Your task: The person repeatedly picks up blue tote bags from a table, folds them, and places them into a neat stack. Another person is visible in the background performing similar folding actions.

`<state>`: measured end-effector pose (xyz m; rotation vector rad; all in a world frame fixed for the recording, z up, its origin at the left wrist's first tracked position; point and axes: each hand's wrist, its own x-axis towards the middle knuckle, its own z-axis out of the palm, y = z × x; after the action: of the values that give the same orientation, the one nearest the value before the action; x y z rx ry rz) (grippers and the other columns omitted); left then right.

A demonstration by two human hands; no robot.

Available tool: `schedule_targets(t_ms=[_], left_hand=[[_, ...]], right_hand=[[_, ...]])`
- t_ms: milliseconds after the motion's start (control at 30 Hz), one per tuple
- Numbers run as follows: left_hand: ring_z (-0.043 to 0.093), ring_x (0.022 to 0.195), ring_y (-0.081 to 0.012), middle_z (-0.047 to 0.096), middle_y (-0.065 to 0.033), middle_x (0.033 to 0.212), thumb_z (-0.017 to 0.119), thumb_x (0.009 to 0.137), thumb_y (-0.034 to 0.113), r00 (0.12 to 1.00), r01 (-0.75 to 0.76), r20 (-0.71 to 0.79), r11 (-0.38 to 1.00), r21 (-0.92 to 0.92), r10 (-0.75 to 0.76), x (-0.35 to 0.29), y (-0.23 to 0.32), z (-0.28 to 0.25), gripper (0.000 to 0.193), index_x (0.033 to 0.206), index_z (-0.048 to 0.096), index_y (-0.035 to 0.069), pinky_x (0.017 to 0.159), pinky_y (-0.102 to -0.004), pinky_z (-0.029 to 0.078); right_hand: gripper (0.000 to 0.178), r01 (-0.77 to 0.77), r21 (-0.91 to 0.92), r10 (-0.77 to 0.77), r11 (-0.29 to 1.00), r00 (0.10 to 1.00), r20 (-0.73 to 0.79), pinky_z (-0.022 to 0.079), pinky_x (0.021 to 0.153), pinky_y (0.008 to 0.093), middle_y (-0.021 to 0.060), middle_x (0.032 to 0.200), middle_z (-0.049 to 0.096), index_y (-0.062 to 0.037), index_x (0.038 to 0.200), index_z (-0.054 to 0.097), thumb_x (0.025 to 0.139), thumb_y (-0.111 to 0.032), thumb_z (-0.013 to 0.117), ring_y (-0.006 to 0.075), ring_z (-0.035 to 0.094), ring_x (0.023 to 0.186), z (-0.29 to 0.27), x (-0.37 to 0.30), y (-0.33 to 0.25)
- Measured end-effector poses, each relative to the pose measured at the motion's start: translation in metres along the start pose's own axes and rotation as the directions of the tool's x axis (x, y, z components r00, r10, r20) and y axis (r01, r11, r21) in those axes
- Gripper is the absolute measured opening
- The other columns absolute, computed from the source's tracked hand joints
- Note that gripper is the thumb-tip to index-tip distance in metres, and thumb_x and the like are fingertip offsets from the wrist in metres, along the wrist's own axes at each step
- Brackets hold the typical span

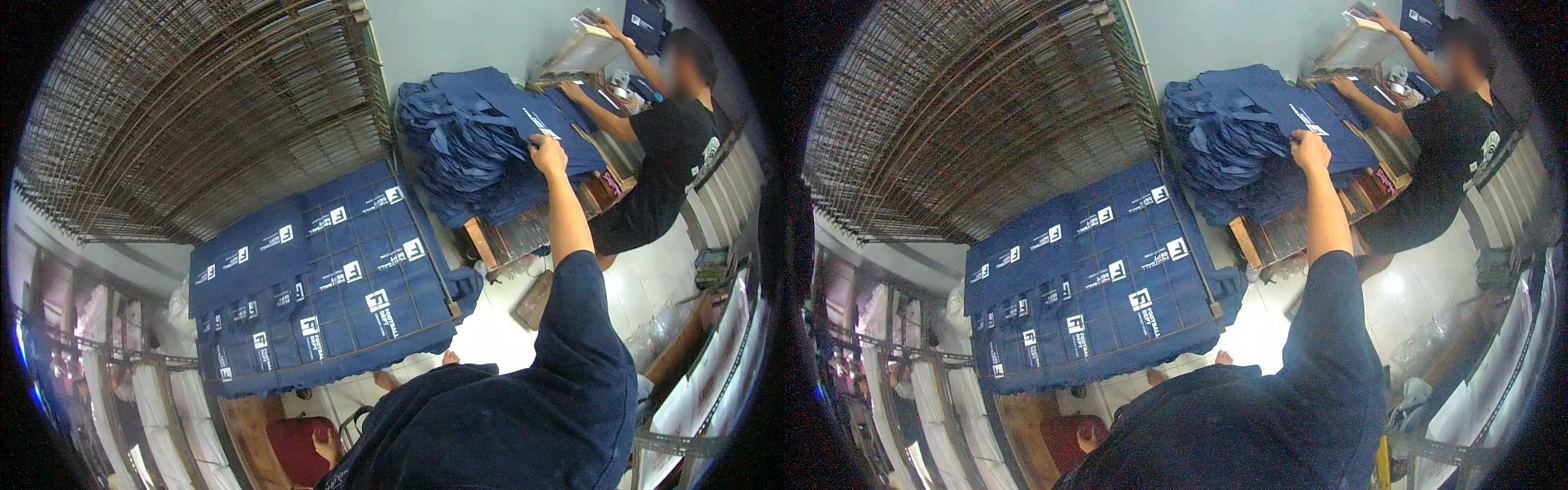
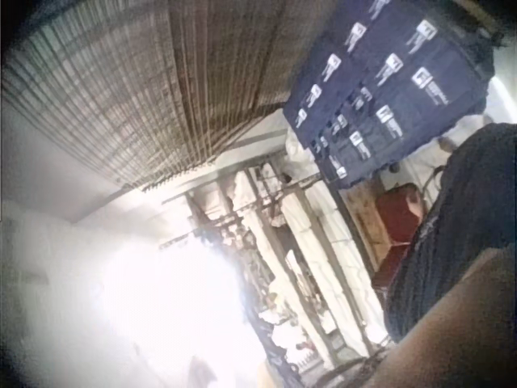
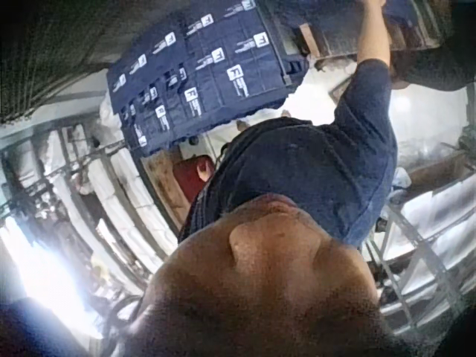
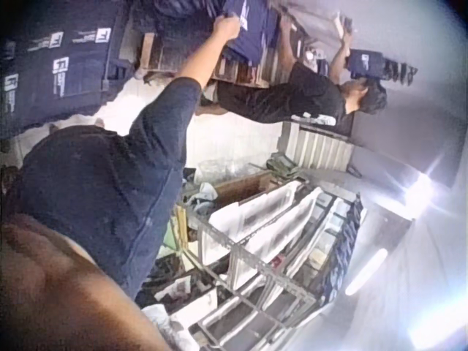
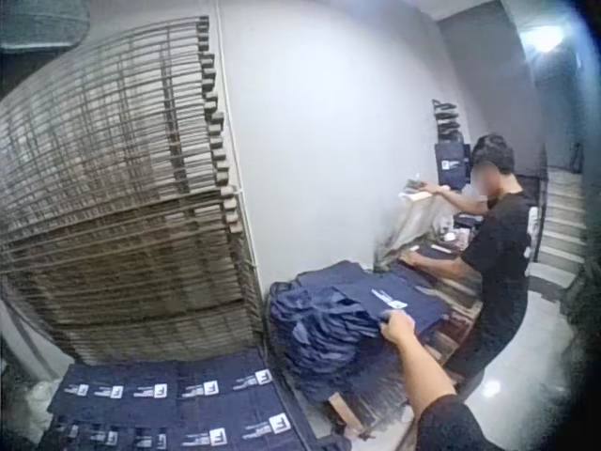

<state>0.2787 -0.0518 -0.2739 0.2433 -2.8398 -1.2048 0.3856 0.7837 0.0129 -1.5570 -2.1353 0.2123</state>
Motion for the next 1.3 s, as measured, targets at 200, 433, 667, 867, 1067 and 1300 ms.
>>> schedule_targets(t_ms=[200, 433, 667, 867, 1067, 1300], left_hand=[[0.047, 0.063, -0.0092, 0.052, -0.0022, 0.08, 0.063, 0.08, 0.006, 0.992, -0.065, 0.078, 0.919, -0.388, 0.104, 0.015, 0.032, 0.035, 0.037, 0.113, 0.049, 0.001, 0.055, -0.0233, 0.041], [0.041, 0.056, -0.004, 0.047, 0.0029, 0.066, 0.061, 0.081, 0.005, 0.896, -0.191, 0.255, 0.834, -0.517, 0.363, 0.0, 0.277, 0.057, 0.034, 0.113, 0.05, -0.003, 0.051, -0.0186, 0.035], [0.052, 0.097, -0.0166, 0.054, -0.0073, 0.113, 0.05, 0.087, 0.043, 0.194, 0.274, 0.879, 0.836, -0.475, 0.436, -0.037, 0.447, 0.139, 0.049, 0.124, 0.046, 0.01, 0.078, -0.0318, 0.045], [0.045, 0.114, -0.0279, 0.043, -0.0141, 0.129, 0.024, 0.07, 0.081, -0.453, 0.764, 0.701, 0.645, -0.013, 0.551, -0.066, 0.561, 0.164, 0.098, 0.133, 0.032, 0.005, 0.09, -0.0433, 0.04], [0.056, 0.081, -0.0105, 0.058, -0.0027, 0.101, 0.055, 0.083, 0.015, -0.224, 0.603, 0.853, 0.755, -0.259, 0.472, -0.051, 0.529, 0.155, 0.03, 0.113, 0.052, 0.01, 0.061, -0.0193, 0.049], [0.053, 0.087, -0.011, 0.056, -0.0035, 0.109, 0.053, 0.082, 0.0, -0.079, 0.24, 0.847, 0.835, -0.496, 0.526, 0.017, 0.464, 0.102, 0.059, 0.135, 0.032, 0.014, 0.057, -0.0221, 0.046]], right_hand=[[0.029, -0.065, 0.243, 0.078, 0.968, 0.996, -0.043, 0.045, 0.083, 0.0436, 0.0176, 0.099, 0.062, -0.0168, 0.101, 0.064, 0.081, -0.031, 0.05, 0.0368, 0.056, 0.097, -0.004, 0.027, 0.014], [0.033, 0.116, 0.905, 0.135, 0.409, 0.973, -0.186, 0.048, 0.058, 0.0221, 0.0095, 0.076, 0.065, 0.0044, 0.086, 0.065, 0.083, -0.027, 0.055, 0.0156, 0.063, 0.063, -0.049, 0.025, 0.01], [0.026, 0.164, 0.986, 0.156, 0.025, 0.974, -0.166, 0.049, 0.078, 0.0277, 0.0075, 0.097, 0.055, 0.0019, 0.103, 0.056, 0.079, -0.003, 0.063, 0.0158, 0.056, 0.088, -0.139, -0.056, -0.006], [0.043, -0.011, 0.992, -0.006, 0.126, 1.0, 0.012, 0.047, 0.072, 0.0257, 0.0062, 0.103, 0.051, -0.0001, 0.117, 0.049, 0.075, 0.0, 0.056, 0.0137, 0.053, 0.088, -0.188, -0.162, -0.019], [0.059, -0.152, 0.839, 0.011, 0.523, 0.985, 0.171, 0.044, 0.065, 0.0228, 0.0142, 0.113, 0.052, 0.0048, 0.124, 0.044, 0.065, 0.001, 0.049, 0.0149, 0.055, 0.083, -0.179, -0.284, -0.013], [0.057, -0.391, 0.705, 0.014, 0.592, 0.879, 0.476, 0.042, 0.086, 0.0289, 0.0158, 0.12, 0.05, 0.0066, 0.122, 0.046, 0.065, 0.008, 0.049, 0.0207, 0.051, 0.105, -0.103, -0.348, -0.04]])
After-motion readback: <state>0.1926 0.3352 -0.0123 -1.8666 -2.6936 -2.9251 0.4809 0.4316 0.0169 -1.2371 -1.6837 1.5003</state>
